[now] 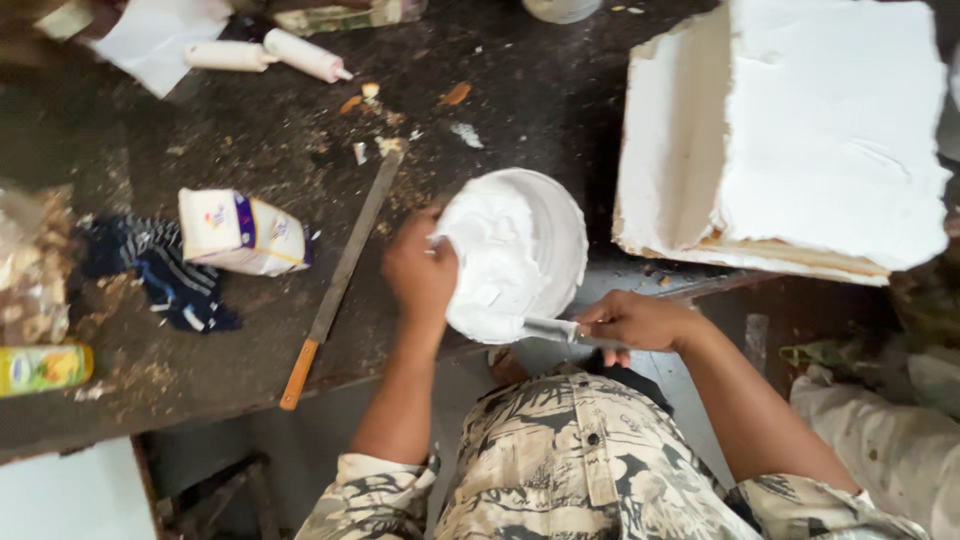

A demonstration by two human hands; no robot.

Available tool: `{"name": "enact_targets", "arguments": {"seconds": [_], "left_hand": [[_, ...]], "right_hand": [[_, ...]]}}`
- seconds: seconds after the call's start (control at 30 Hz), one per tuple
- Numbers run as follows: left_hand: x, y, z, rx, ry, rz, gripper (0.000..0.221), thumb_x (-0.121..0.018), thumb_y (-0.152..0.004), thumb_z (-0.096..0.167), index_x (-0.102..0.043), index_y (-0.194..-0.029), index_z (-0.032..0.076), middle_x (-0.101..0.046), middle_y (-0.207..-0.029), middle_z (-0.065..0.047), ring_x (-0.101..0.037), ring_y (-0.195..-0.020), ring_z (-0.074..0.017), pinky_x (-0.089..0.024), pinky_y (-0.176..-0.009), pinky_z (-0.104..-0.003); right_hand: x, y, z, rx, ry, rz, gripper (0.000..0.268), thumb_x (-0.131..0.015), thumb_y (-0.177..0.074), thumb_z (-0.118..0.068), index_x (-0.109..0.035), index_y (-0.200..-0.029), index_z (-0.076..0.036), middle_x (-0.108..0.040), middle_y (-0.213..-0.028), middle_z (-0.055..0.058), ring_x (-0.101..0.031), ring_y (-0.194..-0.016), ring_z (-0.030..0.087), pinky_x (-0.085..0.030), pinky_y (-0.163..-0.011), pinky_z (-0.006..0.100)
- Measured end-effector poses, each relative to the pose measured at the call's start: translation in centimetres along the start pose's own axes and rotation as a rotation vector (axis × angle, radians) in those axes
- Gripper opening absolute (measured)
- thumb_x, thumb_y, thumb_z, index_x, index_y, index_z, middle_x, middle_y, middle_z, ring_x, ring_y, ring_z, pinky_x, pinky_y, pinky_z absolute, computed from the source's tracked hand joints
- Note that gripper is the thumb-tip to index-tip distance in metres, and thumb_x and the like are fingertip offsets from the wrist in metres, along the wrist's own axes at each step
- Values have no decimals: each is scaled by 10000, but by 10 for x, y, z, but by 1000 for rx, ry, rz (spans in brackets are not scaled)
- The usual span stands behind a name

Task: The person applies white frosting to the top and sides of a rectangular cake using a large metal offset spatula, smoothing the surface and edges through repeated strokes.

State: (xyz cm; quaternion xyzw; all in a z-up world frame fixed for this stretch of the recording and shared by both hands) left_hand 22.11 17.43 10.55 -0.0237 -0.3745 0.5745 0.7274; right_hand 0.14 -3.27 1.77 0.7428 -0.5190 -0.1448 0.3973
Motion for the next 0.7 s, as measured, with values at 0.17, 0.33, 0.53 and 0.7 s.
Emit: {"name": "enact_targets", "arguments": {"seconds": [0.17,0.33,0.53,0.7], "left_hand": [[-32,23,-168,389,149,101,175,-688,-909,21,-675,-1082,-3,-699,-869,-103,-659,-766,-223,-528,-701,-366],[-29,53,-234,654,725,129,271,-667,-969,139,-602,-1224,75,-666,-1087,-58,-670,-965,-184,-583,-778,-353],[-115,92,-177,993,899,65,315,-602,-970,188,-588,-1274,108,-672,-1125,-83,-659,-983,-234,-564,-796,-403],[-200,166,-151,1291,997,-383,360,-547,-970,230,-576,-1316,135,-676,-1157,-105,-649,-998,-276,-548,-812,-444]], "right_hand": [[-6,32,17,149,-434,-1,351,-585,-954,-102,-650,-1279,14,-762,-846,173,-746,-639,189,-618,-542,331],[-11,57,39,368,-713,22,321,-574,-1004,-80,-635,-1262,102,-740,-912,176,-744,-652,205,-611,-524,326],[-5,108,55,615,-827,189,370,-539,-1051,-108,-606,-1368,70,-736,-932,176,-733,-665,197,-608,-537,310],[-14,156,99,613,-968,339,362,-523,-1096,-137,-610,-1371,81,-714,-965,156,-725,-696,182,-599,-560,299]]}}
Point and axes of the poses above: each hand's wrist, its own y-axis away from the middle knuckle, its own x-axis out of the back of the hand, z = x × y, the point moved 8 cm from there along -y, towards the middle knuckle
